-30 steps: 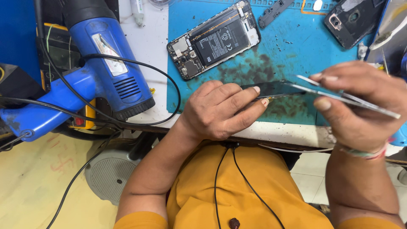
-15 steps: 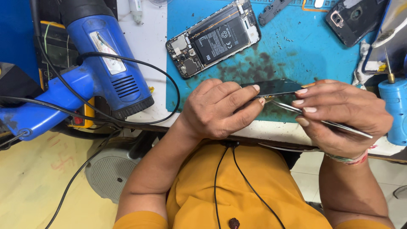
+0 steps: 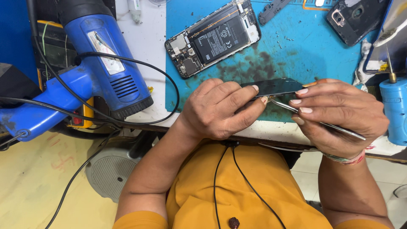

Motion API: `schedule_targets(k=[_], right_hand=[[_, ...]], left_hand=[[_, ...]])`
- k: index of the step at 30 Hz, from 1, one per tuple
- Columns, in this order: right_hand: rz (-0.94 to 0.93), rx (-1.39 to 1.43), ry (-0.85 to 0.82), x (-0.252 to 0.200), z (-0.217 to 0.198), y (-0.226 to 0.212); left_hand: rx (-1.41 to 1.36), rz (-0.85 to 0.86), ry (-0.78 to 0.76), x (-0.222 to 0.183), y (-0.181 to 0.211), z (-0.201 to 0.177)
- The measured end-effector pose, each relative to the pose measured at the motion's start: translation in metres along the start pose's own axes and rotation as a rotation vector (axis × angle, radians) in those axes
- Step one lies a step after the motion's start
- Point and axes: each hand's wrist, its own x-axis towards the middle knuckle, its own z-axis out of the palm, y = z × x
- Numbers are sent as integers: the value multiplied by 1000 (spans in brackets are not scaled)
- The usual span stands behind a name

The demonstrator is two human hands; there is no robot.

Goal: The person retrieves a flexible ribbon cable from a plastic parts box and places it on the workbench. They then use tweezers to apply a small amount of solder paste to the edge of a smartphone screen assembly. Finally, the person uses a soldering iron to heat the paste on the screen's connector area.

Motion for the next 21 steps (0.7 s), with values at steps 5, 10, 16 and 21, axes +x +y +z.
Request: schedule_targets(k=[5, 10, 16, 21], right_hand=[[2, 8, 5, 0, 0, 0], [9, 22, 12, 2, 0, -1], [15, 7, 0, 1, -1, -1], [18, -5, 2, 1, -1, -1]], left_hand=[[13, 3, 1, 1, 0, 0], [10, 1, -3, 2, 1, 0], [4, -4, -10, 2, 1, 0], [4, -9, -10, 3, 2, 0]])
